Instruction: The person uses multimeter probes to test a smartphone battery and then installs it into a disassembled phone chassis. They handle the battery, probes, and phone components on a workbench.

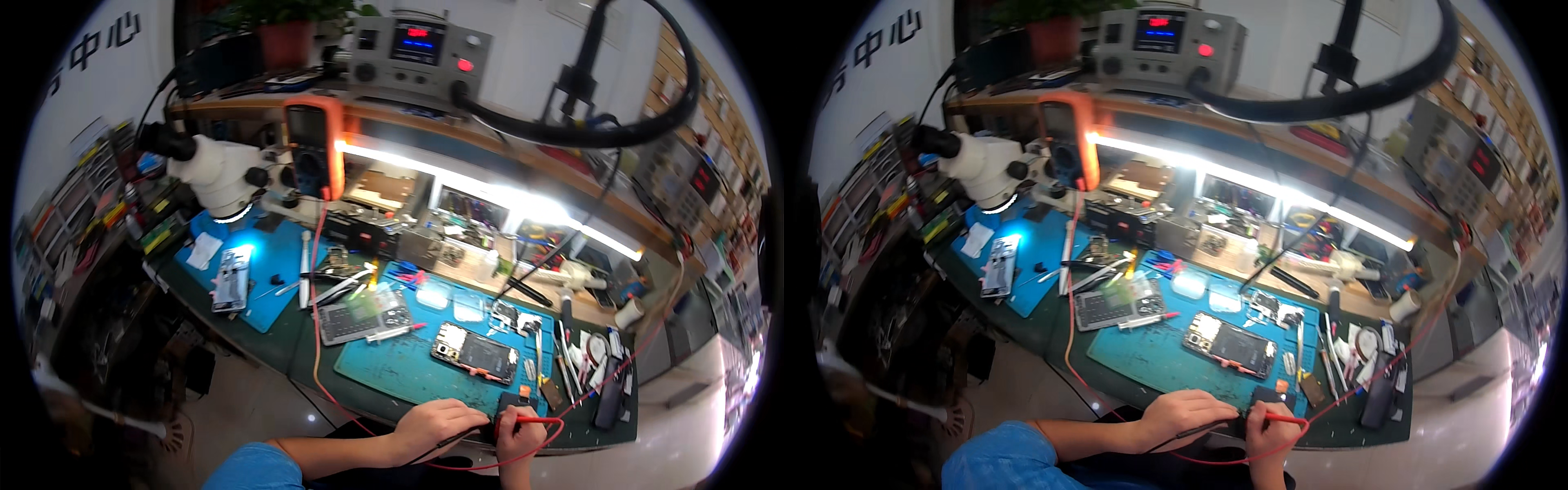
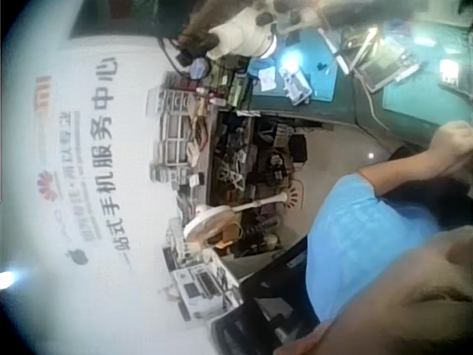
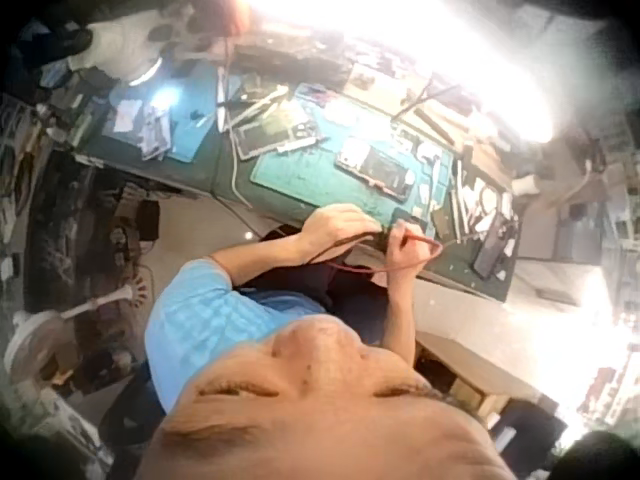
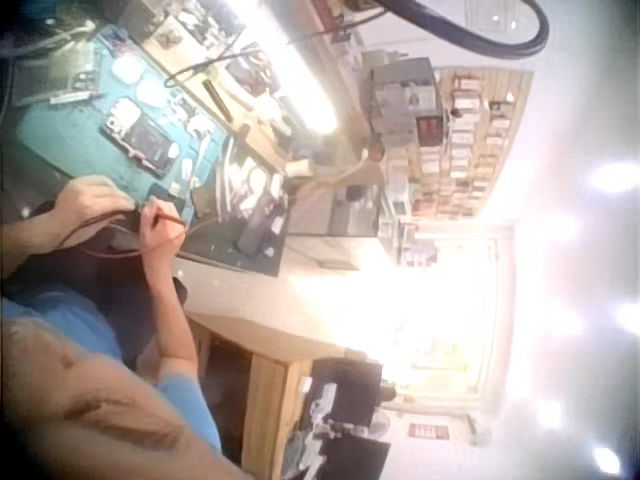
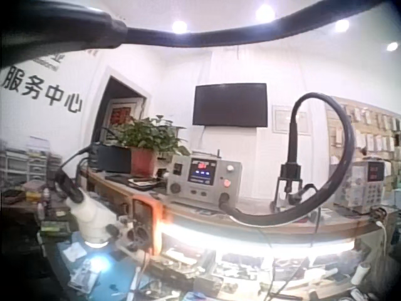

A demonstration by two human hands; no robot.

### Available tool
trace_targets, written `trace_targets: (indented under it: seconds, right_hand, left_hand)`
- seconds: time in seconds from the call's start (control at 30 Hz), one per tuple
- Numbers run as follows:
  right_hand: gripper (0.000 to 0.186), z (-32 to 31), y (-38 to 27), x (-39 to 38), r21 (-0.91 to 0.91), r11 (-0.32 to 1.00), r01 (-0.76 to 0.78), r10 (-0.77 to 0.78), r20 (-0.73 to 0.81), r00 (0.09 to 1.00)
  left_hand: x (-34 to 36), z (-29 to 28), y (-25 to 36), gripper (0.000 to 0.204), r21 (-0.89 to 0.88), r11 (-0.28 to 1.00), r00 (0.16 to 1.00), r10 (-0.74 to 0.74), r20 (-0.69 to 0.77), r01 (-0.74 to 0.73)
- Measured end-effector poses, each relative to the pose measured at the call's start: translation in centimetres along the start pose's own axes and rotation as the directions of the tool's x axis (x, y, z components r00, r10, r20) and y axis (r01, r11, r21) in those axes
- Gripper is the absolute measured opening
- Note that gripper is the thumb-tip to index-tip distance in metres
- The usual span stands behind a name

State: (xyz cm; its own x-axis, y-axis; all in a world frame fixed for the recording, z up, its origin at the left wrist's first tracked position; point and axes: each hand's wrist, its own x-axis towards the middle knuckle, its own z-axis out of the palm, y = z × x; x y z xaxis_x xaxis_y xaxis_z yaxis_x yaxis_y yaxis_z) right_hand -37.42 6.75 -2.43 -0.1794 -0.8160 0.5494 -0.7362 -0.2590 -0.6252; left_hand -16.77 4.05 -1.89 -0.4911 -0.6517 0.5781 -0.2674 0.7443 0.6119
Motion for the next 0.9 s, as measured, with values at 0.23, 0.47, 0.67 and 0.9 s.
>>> trace_targets:
  seconds: [0.23,0.47,0.67,0.9]
  right_hand:
    - [0.022,-0.2,0.2,0.2,-0.002,1.0,0.016,-0.016,0.003,1.0]
    - [0.022,-0.1,1.2,0.3,0.011,0.999,0.037,-0.037,-0.005,0.999]
    - [0.02,0.1,1.0,0.1,0.005,0.998,0.062,-0.062,-0.013,0.998]
    - [0.016,0.1,0.5,0.0,0.02,1.0,0.008,-0.008,0.006,1.0]
  left_hand:
    - [-0.1,0.8,0.0,0.025,0.002,1.0,1.0,-0.008,-0.027,0.008]
    - [0.0,1.2,-0.3,0.026,0.008,1.0,0.999,0.006,-0.032,-0.005]
    - [-0.3,0.8,-0.2,0.025,-0.001,1.0,1.0,-0.001,-0.027,0.001]
    - [-0.1,0.1,0.0,0.024,0.02,1.0,1.0,0.0,-0.022,0.0]
